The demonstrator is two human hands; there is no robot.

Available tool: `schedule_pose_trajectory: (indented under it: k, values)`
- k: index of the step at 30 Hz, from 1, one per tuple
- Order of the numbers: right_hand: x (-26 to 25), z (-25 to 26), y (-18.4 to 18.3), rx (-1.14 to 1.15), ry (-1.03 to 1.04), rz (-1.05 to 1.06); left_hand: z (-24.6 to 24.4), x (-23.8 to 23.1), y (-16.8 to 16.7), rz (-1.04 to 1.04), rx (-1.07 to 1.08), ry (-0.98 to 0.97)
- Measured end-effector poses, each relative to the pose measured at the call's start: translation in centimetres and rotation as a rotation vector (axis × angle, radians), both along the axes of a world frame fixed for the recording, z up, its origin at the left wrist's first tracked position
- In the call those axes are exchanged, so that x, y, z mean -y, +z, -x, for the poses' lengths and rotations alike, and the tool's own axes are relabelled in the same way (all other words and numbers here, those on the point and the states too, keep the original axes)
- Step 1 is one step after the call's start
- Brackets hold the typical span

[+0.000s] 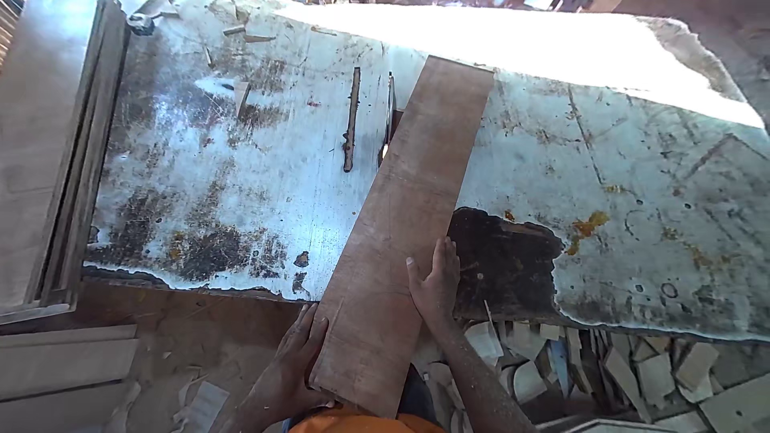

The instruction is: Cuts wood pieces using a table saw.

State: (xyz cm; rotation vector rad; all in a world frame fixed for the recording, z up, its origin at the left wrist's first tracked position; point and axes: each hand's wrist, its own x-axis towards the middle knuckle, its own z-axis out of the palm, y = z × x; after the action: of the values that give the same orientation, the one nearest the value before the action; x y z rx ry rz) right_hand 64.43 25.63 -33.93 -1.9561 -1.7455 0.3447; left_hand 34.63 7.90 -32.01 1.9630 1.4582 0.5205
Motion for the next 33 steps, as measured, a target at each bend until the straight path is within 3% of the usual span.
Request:
schedule_pose_trajectory:
  k: [33]
  values:
    - [-2.8, 0.5, 0.1, 0.062, -0.015, 0.041, 0.3, -2.5, 0.7, 0.034, -0.105, 0.009]
